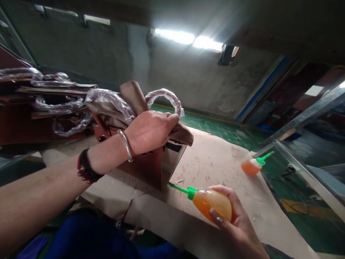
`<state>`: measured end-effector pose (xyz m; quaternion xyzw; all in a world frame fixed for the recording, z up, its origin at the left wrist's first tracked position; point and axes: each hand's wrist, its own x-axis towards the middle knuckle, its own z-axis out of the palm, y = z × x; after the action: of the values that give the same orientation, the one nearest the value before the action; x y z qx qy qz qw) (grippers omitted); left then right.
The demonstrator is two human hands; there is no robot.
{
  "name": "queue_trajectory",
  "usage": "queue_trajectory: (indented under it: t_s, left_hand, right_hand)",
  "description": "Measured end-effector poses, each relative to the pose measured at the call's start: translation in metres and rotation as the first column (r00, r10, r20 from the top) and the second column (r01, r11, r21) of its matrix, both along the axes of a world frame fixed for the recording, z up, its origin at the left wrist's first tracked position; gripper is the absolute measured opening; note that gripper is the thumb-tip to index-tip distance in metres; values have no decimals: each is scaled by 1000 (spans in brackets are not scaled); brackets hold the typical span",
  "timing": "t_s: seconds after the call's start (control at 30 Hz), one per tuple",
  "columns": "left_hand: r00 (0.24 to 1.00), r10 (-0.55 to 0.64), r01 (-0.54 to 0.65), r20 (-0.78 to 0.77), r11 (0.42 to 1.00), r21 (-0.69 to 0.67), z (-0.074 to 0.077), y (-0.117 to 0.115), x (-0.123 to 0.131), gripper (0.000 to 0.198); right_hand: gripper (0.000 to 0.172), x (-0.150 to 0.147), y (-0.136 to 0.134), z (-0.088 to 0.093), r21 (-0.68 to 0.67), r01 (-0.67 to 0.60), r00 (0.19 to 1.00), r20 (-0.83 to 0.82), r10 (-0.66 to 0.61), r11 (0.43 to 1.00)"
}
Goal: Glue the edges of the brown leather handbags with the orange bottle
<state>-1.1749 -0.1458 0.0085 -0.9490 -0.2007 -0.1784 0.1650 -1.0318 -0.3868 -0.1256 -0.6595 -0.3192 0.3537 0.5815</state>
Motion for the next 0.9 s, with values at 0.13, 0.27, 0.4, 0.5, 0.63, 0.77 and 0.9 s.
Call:
queue_trajectory:
  t_s: [0.13,0.27,0.4,0.5,0.63,0.77,0.9]
  left_hand:
    - [998,12,-10,-64,999,36,-8,-5,2,14]
    - [997,26,-20,-78,997,69,-13,-6,3,10]
    - [997,28,-22,-76,996,91,-15,-5,3,11]
    - [997,24,-16,-73,994,104,-15,-5,3,14]
    - [996,37,-29,-76,994,110,-17,-5,3,14]
    - [995,51,-43,-85,995,93,-16,-4,4,19]
    - [995,54,-47,-88,996,73,-16,-4,5,21]
  right_hand:
    - [50,-1,3,-10,3,46,997,55,-46,999]
    - [52,1,9,-22,24,67,993,99,-69,997]
    - [49,6,22,-38,29,62,966,251,-67,998]
    - [45,12,34,-51,60,26,904,425,-49,998]
    - [42,17,44,-60,69,15,837,545,-50,998]
    - [40,17,42,-59,66,20,822,566,-54,998]
    - [40,17,37,-57,53,3,814,580,-34,999]
